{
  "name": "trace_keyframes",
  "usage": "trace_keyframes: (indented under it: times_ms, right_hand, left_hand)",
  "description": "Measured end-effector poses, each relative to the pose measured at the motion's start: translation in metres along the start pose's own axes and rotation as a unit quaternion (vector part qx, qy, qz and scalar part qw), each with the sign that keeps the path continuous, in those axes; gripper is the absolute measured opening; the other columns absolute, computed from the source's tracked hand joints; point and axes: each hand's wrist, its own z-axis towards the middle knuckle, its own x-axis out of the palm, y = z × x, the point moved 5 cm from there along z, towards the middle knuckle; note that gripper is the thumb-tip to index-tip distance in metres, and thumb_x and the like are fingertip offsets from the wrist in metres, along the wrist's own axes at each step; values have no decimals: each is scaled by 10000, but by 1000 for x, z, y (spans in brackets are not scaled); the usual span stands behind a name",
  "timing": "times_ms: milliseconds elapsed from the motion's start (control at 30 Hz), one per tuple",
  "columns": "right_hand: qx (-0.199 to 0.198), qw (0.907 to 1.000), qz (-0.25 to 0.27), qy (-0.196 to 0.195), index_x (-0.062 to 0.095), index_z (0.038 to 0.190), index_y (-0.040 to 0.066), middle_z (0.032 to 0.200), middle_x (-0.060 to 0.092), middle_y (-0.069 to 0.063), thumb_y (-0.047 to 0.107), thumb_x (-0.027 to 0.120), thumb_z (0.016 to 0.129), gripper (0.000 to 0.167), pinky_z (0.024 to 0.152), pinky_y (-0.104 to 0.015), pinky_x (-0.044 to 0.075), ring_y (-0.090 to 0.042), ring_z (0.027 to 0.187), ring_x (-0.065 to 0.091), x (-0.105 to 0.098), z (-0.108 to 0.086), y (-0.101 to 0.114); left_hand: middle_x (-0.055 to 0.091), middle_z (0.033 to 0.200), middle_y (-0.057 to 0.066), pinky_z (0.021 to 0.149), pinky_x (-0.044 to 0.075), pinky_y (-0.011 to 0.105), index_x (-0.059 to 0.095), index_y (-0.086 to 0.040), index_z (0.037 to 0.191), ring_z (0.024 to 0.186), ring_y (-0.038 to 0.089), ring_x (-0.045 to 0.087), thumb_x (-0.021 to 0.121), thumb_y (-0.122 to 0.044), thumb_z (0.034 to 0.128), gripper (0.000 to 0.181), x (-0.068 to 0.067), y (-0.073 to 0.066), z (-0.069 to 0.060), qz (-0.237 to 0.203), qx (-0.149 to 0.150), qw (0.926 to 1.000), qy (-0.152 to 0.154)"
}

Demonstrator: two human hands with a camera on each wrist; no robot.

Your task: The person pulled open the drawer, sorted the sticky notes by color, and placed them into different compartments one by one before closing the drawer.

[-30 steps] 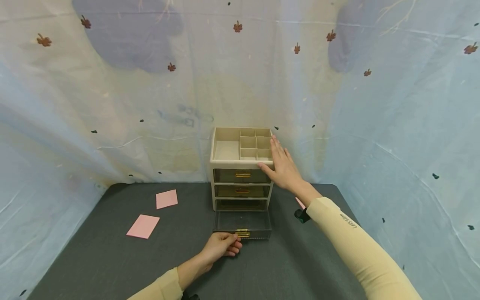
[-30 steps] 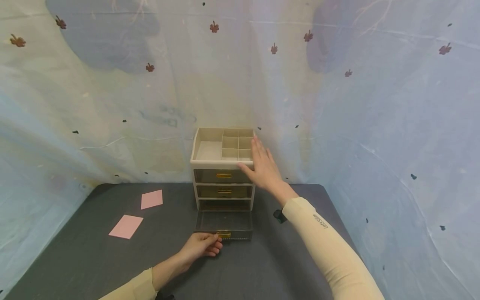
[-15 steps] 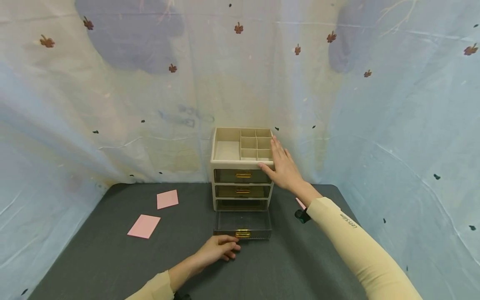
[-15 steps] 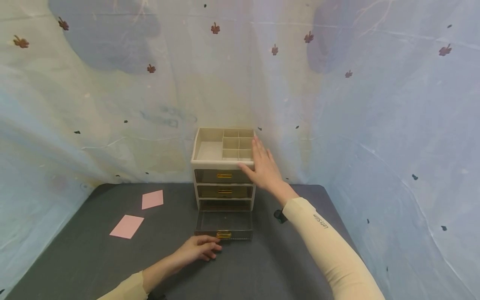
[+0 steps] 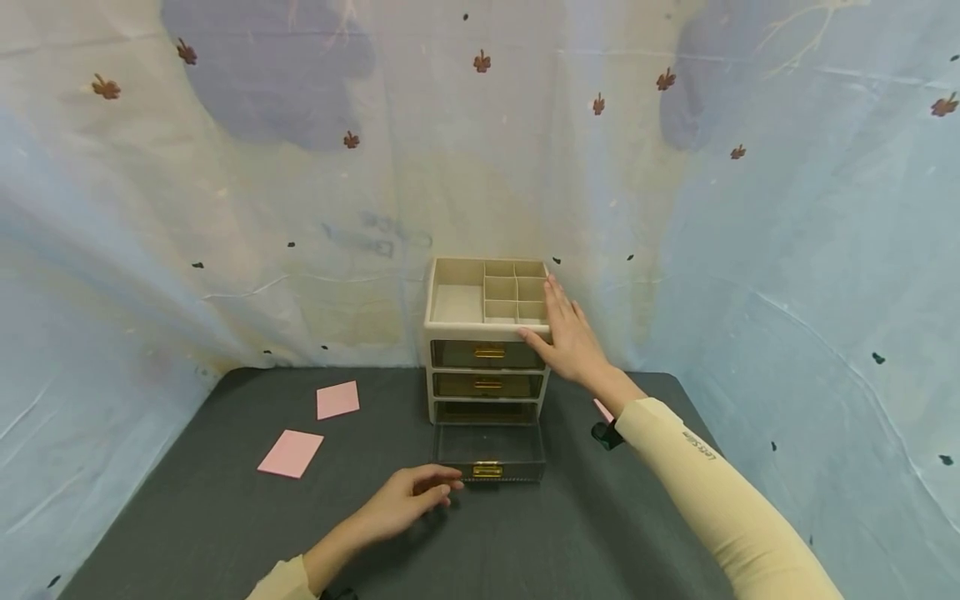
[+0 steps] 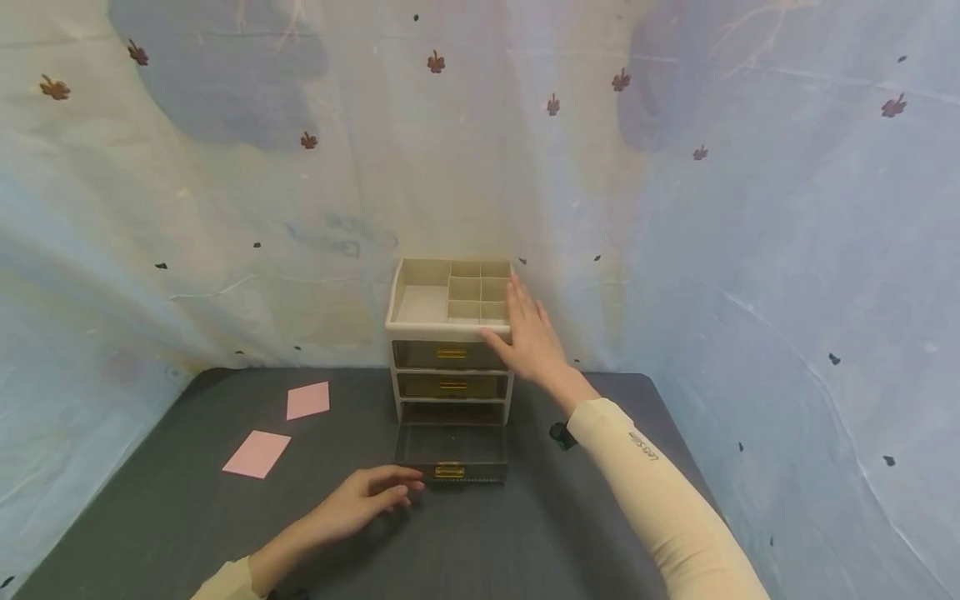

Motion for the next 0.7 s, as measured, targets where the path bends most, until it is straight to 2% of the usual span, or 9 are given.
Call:
trace_keyframes:
  times_ms: [200, 333, 533, 700]
  right_hand:
    - [19, 10000, 1, 16, -24, 1666, 42, 1748, -73, -72, 630, 440, 1058, 965, 1281, -563, 104, -273, 1612, 23, 0, -1, 0]
    - [42, 10000, -39, 41, -40, 1666, 52, 1748, -75, -73, 640, 428, 1057, 967, 1282, -560, 104, -261, 1612, 9, 1, -1, -1]
    - [66, 10000, -49, 36, -46, 1666, 59, 1747, -82, -66, 625, 436, 1062, 958, 1283, -555, 106, -259, 1612, 9, 3, 0, -2]
    - [28, 10000, -43, 11, -34, 1666, 52, 1748, -72, -73, 638, 428, 1058, 963, 1285, -548, 98, -257, 1612, 15, 2, 0, -2]
  left_hand:
    - [721, 1277, 128, 816, 601, 323, 623, -5, 1399, 1035, 343, 726, 594, -173, 1079, 363, -22, -5, -9, 56, 258, 9989, -395]
    - [720, 1276, 128, 849, 596, 294, 635, -13, 1383, 1038, 338, 734, 598, -146, 1075, 338, -40, -3, -14, 470, 403, 9949, -794]
    - [726, 1271, 42, 877, 590, 292, 668, -111, 1364, 1103, 333, 716, 622, -231, 1070, 321, -65, 13, -21, 1317, 324, 9800, -1459]
    - [725, 1263, -9, 854, 587, 296, 680, -124, 1354, 1129, 281, 699, 650, -147, 1048, 309, -85, 25, -26, 1729, 164, 9683, -1797]
